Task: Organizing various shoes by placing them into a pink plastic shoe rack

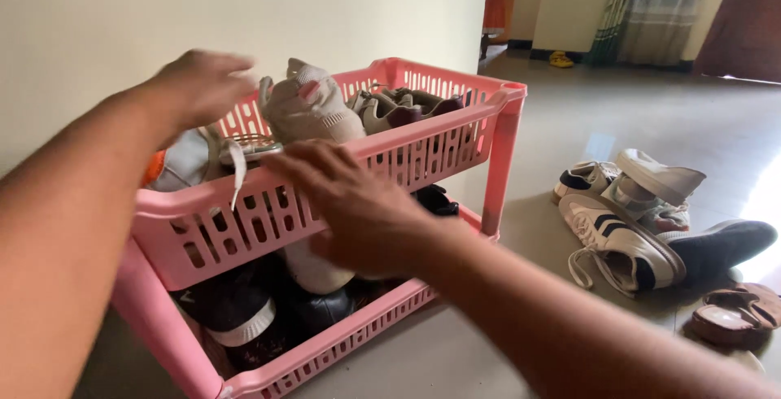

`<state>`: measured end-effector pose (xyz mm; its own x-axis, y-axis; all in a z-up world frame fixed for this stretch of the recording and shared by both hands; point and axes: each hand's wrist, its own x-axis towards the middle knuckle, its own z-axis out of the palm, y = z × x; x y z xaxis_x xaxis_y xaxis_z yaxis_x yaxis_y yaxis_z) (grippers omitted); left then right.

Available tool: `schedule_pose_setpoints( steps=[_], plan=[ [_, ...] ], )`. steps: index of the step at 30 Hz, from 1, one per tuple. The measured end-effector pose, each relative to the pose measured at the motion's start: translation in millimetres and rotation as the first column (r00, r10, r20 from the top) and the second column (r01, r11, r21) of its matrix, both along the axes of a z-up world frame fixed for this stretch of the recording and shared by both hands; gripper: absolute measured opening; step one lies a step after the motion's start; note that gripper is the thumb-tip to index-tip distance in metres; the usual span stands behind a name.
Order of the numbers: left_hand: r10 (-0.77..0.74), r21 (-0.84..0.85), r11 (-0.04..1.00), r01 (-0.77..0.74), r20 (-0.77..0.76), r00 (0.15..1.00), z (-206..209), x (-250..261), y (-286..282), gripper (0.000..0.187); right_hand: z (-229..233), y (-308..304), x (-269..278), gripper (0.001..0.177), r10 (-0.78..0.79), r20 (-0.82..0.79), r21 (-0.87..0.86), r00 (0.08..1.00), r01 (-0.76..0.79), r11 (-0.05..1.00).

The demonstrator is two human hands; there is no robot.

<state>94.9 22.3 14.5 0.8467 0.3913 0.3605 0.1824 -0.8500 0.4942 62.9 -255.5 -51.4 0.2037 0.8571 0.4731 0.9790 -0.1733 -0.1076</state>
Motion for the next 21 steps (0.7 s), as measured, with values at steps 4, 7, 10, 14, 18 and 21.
schedule_pose_setpoints(
  steps=[4, 7, 10, 14, 18, 21],
  plan=[
    [-0.227, -0.231, 0.946, 0.226, 0.022, 0.974, -4.0, 12.3, -43.1, 0.061, 14.3, -36.9, 33.3, 0.091, -0.268, -0.18, -0.167, 0.947, 0.239, 0.957],
    [-0.141, -0.086, 0.986, 0.141, 0.003, 0.99, -18.0, 5.5, -71.3, 0.07, 9.6, -56.3, 68.1, 0.087, -0.317, -0.064, -0.126, 0.946, 0.308, 0.943],
    [0.058, -0.072, 0.996, -0.058, -0.007, 0.998, -24.2, 9.4, -78.2, 0.069, 11.3, -62.3, 69.4, 0.089, -0.383, -0.034, -0.137, 0.923, 0.375, 0.917],
    [0.162, -0.056, 0.985, -0.164, -0.028, 0.986, -28.4, 12.6, -78.2, 0.066, 7.0, -55.0, 66.7, 0.091, -0.407, -0.071, -0.121, 0.911, 0.397, 0.91],
    [0.218, 0.053, 0.975, -0.215, -0.067, 0.974, -26.2, 3.6, -96.9, 0.053, 4.8, -56.0, 69.5, 0.087, -0.387, -0.091, -0.068, 0.918, 0.382, 0.922],
    [0.231, -0.009, 0.973, -0.231, -0.022, 0.973, -32.1, 1.4, -85.9, 0.058, 4.0, -50.5, 68.5, 0.087, -0.415, -0.099, -0.077, 0.905, 0.408, 0.91]
  ],
)
